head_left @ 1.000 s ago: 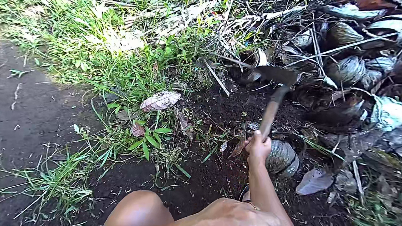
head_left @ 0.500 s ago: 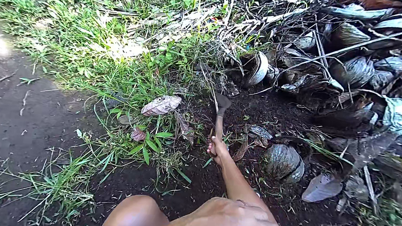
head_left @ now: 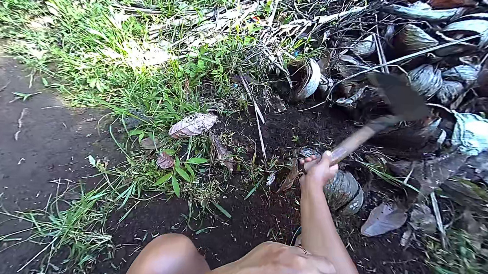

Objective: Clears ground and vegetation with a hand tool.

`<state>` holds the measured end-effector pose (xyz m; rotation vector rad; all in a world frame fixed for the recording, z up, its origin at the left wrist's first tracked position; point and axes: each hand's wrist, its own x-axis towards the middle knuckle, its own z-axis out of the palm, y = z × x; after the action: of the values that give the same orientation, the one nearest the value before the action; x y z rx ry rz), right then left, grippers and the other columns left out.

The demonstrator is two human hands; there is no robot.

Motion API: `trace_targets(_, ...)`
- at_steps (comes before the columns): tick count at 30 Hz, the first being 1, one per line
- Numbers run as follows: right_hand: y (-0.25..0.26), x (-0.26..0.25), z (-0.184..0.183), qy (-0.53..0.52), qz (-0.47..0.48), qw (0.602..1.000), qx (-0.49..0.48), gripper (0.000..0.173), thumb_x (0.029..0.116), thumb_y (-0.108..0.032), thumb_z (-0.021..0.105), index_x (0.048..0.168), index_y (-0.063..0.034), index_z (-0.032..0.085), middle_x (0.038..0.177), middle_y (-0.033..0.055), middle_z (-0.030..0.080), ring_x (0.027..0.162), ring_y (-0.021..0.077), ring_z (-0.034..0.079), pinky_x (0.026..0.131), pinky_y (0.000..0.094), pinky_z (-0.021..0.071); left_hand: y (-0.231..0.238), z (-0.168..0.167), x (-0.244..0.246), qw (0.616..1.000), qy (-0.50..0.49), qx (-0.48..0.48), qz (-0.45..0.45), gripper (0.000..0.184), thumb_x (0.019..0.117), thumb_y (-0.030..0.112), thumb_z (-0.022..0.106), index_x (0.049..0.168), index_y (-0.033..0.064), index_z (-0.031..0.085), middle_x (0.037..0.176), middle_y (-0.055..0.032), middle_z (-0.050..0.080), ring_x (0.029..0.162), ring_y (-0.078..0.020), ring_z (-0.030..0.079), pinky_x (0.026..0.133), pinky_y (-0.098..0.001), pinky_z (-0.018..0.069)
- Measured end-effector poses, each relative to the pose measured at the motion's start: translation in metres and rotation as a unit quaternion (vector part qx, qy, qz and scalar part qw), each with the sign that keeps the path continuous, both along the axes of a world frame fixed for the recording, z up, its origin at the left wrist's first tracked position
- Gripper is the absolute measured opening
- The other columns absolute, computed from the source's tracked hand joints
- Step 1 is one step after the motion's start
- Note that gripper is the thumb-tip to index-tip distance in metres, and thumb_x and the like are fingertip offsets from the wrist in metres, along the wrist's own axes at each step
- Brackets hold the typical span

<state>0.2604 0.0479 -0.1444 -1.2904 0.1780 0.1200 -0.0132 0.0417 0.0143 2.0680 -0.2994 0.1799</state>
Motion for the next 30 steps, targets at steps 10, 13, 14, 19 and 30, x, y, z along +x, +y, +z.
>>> trace_targets(10, 0.046, -0.102, -0.112, 0.200, 0.487, 0.807, -0.266, 0.041, 0.1113, -0.033, 0.043, 0.135, 0.0003, 0.045, 0.077, 0.0083, 0.058, 0.057, 0.0173, 0.058, 0.056, 0.0358, 0.0541, 0.002, -0.004, 0.012, 1.000, 0.009, 0.015, 0.006, 0.022, 0.1034, 0.011, 0.052, 0.110, 0.0059, 0.072, 0.095, -0.0132, 0.071, 0.090, -0.0281, 0.070, 0.077, -0.0436, 0.0557)
trace_targets(13, -0.006, -0.152, -0.126, 0.214, 0.496, 0.783, -0.310, 0.046, 0.1081, -0.031, 0.054, 0.143, -0.0036, 0.041, 0.084, 0.0109, 0.059, 0.061, 0.0198, 0.060, 0.057, 0.0376, 0.0547, 0.000, -0.004, 0.009, 1.000, 0.007, 0.015, 0.014, 0.021, 0.1033, 0.010, 0.053, 0.109, 0.0055, 0.073, 0.095, -0.0125, 0.071, 0.089, -0.0263, 0.070, 0.076, -0.0422, 0.0563)
trace_targets(14, -0.018, -0.159, -0.124, 0.211, 0.474, 0.799, -0.305, 0.045, 0.1074, -0.029, 0.056, 0.142, -0.0034, 0.043, 0.084, 0.0111, 0.059, 0.061, 0.0198, 0.061, 0.056, 0.0372, 0.0549, 0.000, -0.004, 0.008, 1.000, 0.005, 0.017, 0.014, 0.021, 0.1035, 0.010, 0.053, 0.109, 0.0054, 0.072, 0.095, -0.0124, 0.071, 0.089, -0.0261, 0.070, 0.076, -0.0419, 0.0565)
trace_targets(19, -0.057, -0.123, -0.090, 0.143, 0.373, 0.860, -0.319, 0.040, 0.1077, -0.030, 0.055, 0.134, 0.0001, 0.051, 0.084, 0.0117, 0.063, 0.062, 0.0196, 0.062, 0.058, 0.0377, 0.0559, -0.006, 0.000, -0.004, 1.000, -0.012, 0.025, 0.005, 0.020, 0.1032, 0.010, 0.054, 0.108, 0.0057, 0.072, 0.093, -0.0114, 0.070, 0.087, -0.0251, 0.070, 0.075, -0.0407, 0.0559)
trace_targets(30, 0.034, -0.048, -0.015, 0.046, 0.035, 0.995, 0.087, 0.031, 0.1117, -0.018, 0.042, 0.138, -0.0033, 0.033, 0.074, 0.0058, 0.054, 0.054, 0.0166, 0.061, 0.056, 0.0352, 0.0605, -0.007, 0.007, -0.003, 0.999, -0.025, 0.023, 0.004, 0.020, 0.1032, 0.010, 0.053, 0.107, 0.0060, 0.072, 0.090, -0.0112, 0.068, 0.084, -0.0251, 0.068, 0.071, -0.0399, 0.0551)
